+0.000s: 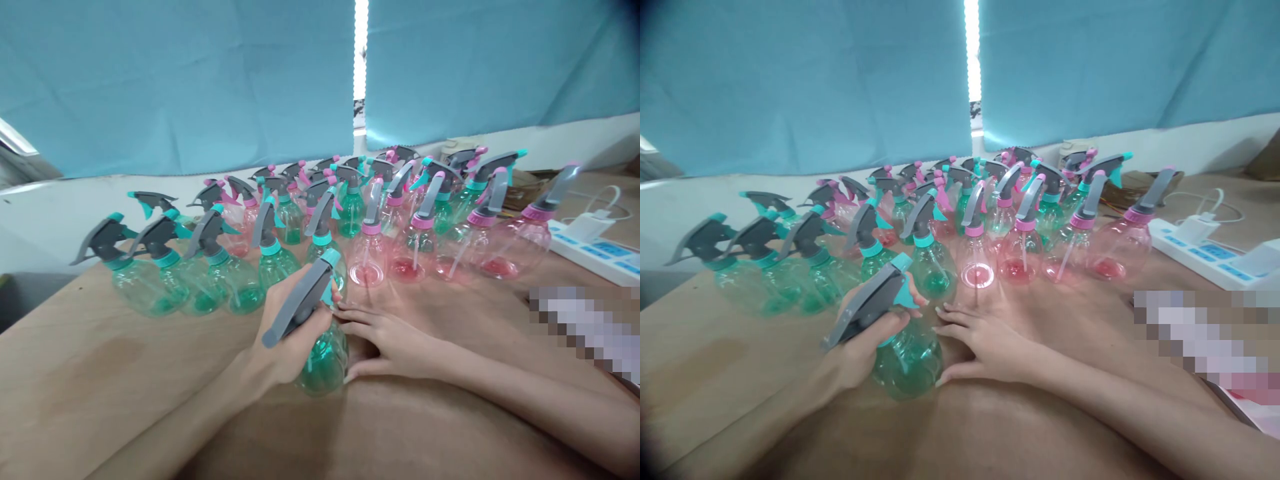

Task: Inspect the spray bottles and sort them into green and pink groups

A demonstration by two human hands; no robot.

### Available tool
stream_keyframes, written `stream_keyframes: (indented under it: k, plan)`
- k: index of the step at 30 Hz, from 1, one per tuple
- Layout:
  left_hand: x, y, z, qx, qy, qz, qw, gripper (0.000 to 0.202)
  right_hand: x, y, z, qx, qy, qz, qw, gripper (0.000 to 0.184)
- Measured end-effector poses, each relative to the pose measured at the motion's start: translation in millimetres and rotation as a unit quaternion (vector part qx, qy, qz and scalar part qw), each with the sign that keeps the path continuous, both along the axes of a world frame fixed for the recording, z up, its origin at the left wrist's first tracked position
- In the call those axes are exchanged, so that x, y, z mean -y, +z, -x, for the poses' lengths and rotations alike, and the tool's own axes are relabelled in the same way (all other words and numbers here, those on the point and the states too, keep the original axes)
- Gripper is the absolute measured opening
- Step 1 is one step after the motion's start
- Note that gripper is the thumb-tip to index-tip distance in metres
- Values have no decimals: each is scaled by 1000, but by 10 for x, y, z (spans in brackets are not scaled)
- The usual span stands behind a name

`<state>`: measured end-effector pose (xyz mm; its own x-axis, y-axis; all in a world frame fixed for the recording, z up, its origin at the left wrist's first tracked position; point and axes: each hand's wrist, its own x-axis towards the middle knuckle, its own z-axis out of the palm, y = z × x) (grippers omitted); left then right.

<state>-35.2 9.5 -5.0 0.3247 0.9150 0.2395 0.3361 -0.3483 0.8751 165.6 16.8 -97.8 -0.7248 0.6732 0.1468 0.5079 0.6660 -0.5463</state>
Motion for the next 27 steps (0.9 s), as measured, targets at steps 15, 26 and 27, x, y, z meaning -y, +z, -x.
stream_keyframes:
  k: [15,26,27]
  plan:
    - [43,46,-58,-79,54,-56,994,29,10,15,0,-13,3,-1,1000,73]
    - [42,78,-82,-49,45,-41,997,17,8,38,8,-1,5,8,1000,75]
    - [42,75,-81,-49,46,-36,997,19,9,41,9,1,4,9,1000,76]
